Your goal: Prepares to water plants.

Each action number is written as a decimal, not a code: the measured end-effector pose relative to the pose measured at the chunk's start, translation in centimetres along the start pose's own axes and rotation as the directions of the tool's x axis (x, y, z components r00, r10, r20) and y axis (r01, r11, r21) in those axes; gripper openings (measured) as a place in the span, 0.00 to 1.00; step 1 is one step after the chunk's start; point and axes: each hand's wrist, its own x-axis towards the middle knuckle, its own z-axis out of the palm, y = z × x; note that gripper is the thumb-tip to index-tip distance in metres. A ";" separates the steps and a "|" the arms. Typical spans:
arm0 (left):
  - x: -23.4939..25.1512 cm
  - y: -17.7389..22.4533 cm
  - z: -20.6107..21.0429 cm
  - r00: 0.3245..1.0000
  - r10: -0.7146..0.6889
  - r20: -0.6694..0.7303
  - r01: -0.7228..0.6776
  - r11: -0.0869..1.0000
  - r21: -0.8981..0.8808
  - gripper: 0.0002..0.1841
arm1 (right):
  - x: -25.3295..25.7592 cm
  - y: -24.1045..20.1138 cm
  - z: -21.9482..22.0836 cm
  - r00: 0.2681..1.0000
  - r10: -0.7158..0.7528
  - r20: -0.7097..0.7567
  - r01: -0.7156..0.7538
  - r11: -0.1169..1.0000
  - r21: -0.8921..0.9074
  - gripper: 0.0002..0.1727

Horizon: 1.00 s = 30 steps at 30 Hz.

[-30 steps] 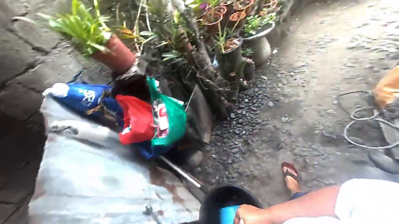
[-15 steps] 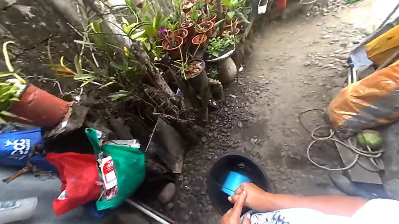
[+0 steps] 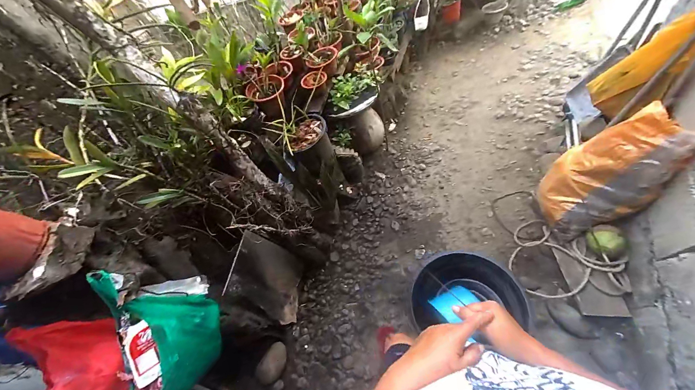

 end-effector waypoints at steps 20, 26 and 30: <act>18.9 -10.8 -18.7 0.969 0.129 0.212 -0.129 0.992 -0.014 0.26 | 22.4 -3.8 -8.2 0.978 0.025 -0.209 -0.026 1.000 -0.004 0.30; 24.6 -14.7 -26.2 0.971 0.178 0.161 -0.177 0.984 -0.022 0.25 | 31.8 -7.4 -11.1 0.982 0.043 -0.183 -0.052 0.998 -0.046 0.30; 28.4 -16.4 -28.9 0.965 0.208 0.161 -0.198 0.977 -0.076 0.24 | 35.5 -8.2 -13.5 0.983 0.081 -0.166 -0.093 0.993 -0.066 0.30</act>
